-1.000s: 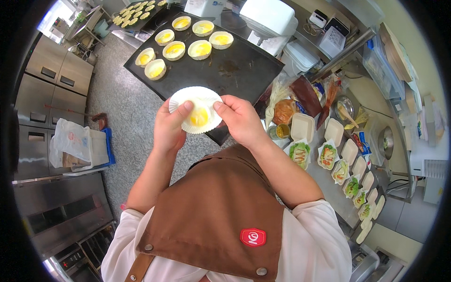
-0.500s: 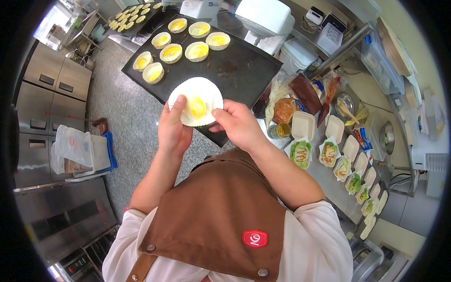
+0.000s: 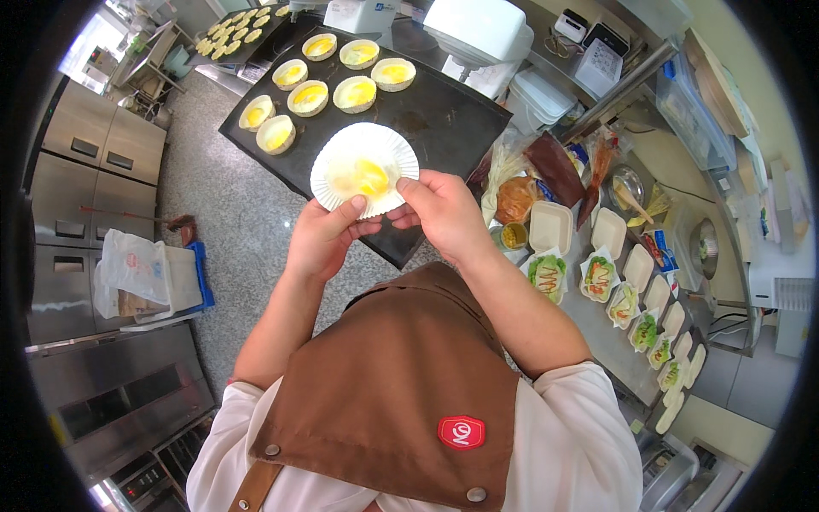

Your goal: The person assembles salads in takeaway containers by adding shredded carrots, then peels and places poached eggs from paper liners into each container. The person works in a commercial kitchen with stainless steel surfaces and multiple containers lined up.

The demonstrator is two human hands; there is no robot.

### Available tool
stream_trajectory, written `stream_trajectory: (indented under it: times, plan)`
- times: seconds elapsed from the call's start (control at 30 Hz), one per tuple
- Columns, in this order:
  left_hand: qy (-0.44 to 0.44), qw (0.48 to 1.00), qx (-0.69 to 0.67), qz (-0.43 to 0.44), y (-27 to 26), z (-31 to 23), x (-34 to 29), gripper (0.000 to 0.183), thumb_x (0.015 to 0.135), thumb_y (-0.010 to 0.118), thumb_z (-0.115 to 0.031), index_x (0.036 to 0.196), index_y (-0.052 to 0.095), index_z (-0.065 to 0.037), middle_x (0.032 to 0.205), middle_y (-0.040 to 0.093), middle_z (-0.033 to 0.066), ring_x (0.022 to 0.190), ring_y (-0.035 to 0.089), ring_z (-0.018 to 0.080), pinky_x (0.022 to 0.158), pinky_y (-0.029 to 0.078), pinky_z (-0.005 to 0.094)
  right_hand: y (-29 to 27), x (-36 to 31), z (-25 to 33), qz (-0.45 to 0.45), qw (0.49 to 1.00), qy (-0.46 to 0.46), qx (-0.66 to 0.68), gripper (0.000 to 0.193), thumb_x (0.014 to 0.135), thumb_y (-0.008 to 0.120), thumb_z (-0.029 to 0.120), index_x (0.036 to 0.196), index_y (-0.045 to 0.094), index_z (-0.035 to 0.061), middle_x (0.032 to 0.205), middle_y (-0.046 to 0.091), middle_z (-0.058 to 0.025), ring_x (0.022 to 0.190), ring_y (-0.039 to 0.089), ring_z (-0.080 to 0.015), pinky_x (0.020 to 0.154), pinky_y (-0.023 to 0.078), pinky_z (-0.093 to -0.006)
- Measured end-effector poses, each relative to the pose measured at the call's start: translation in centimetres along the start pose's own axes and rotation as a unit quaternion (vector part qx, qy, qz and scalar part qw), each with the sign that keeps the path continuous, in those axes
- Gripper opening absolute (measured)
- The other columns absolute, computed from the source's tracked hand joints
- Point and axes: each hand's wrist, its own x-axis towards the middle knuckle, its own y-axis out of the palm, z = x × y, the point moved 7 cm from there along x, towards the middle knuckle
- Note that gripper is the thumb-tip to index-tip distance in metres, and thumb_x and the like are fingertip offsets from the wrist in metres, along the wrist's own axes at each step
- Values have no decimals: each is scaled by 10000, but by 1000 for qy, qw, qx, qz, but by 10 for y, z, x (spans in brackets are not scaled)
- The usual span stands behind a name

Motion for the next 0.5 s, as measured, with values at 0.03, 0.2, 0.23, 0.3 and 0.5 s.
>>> stream_trajectory:
  times: [0.03, 0.2, 0.23, 0.3, 0.5]
  plan:
    - [0, 1000, -3, 7, 0, 0, 0, 394, 975, 686, -125, 1335, 578, -6, 1221, 690, 110, 1017, 701, 199, 815, 613, 329, 0, 0, 1, 7, 1000, -4, 4, 274, 1034, 587, 207, 1113, 687, -35, 956, 722, -89, 808, 684, -140, 734, 576, -293]
    - [21, 998, -38, 34, 0, -2, -3, 421, 956, 705, -113, 1342, 572, -11, 1216, 692, 109, 1007, 708, 194, 785, 627, 313, 0, 0, 0, 40, 996, 27, 69, 258, 1032, 596, 210, 1109, 681, -21, 957, 726, -99, 784, 690, -157, 715, 574, -298]
    - [24, 998, -42, 38, -1, -2, -3, 425, 954, 708, -113, 1344, 571, -12, 1216, 692, 109, 1006, 709, 193, 780, 629, 310, 2, 0, 0, 43, 995, 35, 86, 256, 1032, 597, 210, 1112, 677, -19, 957, 726, -101, 782, 691, -161, 710, 574, -301]
    - [26, 997, -53, 43, 0, -2, -3, 433, 950, 713, -112, 1346, 569, -13, 1218, 692, 109, 1008, 710, 193, 777, 632, 310, 3, -1, -1, 46, 991, 39, 119, 256, 1032, 599, 213, 1120, 671, -17, 955, 727, -103, 778, 692, -165, 699, 574, -307]
    - [26, 995, -69, 63, 2, -4, -6, 437, 944, 720, -105, 1342, 570, -5, 1222, 691, 117, 1018, 710, 202, 795, 634, 322, 5, 0, -8, 82, 977, 48, 191, 251, 1034, 600, 221, 1127, 663, -4, 947, 728, -99, 769, 694, -171, 683, 575, -324]
